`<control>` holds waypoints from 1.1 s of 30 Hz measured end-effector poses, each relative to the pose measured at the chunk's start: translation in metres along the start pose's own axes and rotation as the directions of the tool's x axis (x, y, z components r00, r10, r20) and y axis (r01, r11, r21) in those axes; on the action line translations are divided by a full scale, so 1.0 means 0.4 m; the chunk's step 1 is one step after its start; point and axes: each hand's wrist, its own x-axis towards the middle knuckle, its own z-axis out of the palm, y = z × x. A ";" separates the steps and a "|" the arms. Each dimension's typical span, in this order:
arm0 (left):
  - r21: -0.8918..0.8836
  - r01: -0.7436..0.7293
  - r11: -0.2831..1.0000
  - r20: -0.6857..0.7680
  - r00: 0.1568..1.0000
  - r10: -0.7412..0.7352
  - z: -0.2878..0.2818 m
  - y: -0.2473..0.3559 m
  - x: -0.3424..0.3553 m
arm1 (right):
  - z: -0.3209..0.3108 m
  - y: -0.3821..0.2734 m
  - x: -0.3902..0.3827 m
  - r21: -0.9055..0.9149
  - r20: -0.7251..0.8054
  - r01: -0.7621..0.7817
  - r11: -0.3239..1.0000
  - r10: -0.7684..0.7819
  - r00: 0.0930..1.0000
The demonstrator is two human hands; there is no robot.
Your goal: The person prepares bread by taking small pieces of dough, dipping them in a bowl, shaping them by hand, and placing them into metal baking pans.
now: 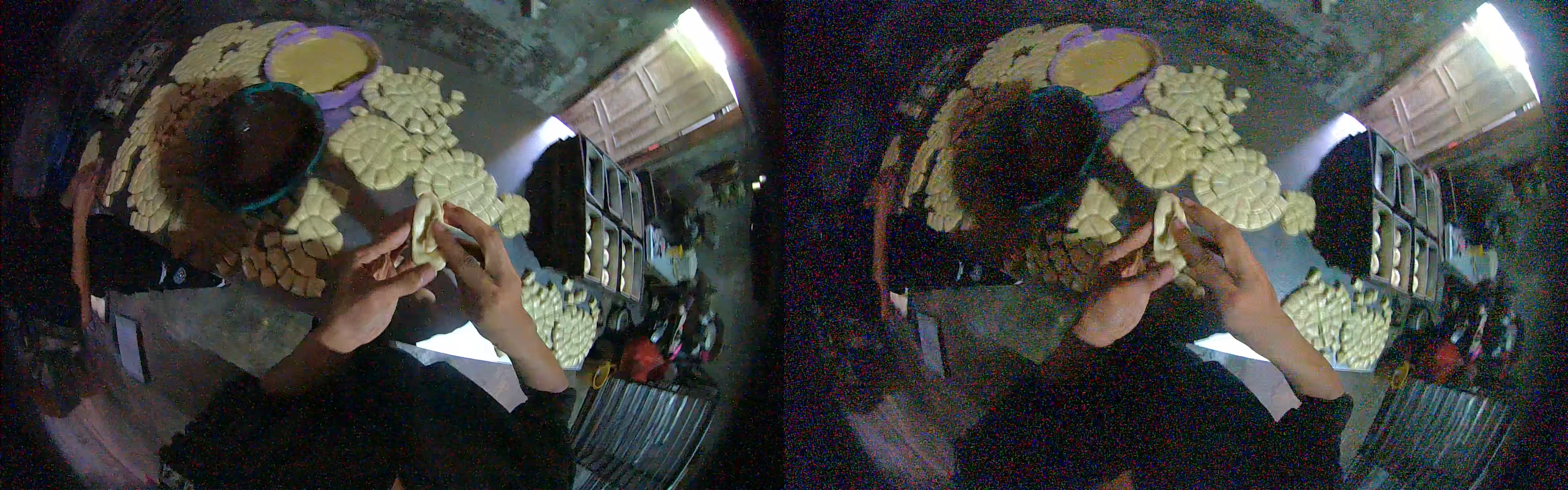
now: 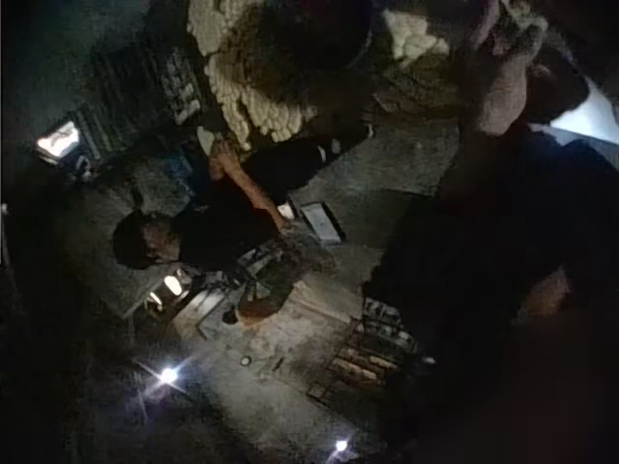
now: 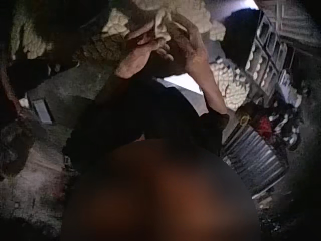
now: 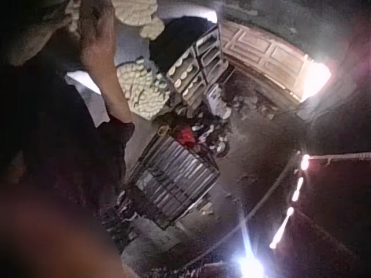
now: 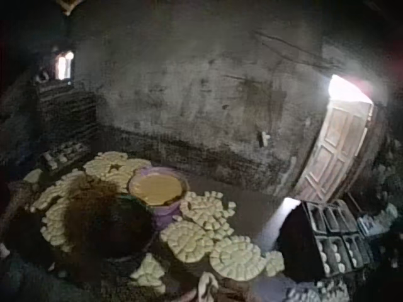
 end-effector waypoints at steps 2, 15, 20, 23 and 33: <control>0.100 -0.009 0.995 0.031 1.000 0.006 0.048 -0.037 -0.032 | -0.032 0.004 -0.086 0.038 -0.091 0.055 0.998 -0.051 0.995; 0.182 -0.120 0.976 -0.075 0.988 0.136 0.269 -0.299 -0.231 | -0.191 -0.065 -0.490 -0.281 -0.142 0.394 0.875 -0.444 0.885; 0.686 -0.252 0.683 0.228 0.965 0.128 0.321 -0.281 -0.268 | -0.256 -0.094 -0.568 0.011 -0.162 0.266 0.964 -0.261 0.952; 0.614 -0.327 0.718 0.309 0.937 0.162 0.319 -0.294 -0.274 | -0.274 -0.101 -0.584 -0.064 -0.151 0.201 0.978 -0.208 0.966; 0.411 -0.144 0.900 0.253 0.967 0.039 0.266 -0.298 -0.242 | -0.235 -0.081 -0.549 0.367 -0.211 0.044 0.929 0.037 0.977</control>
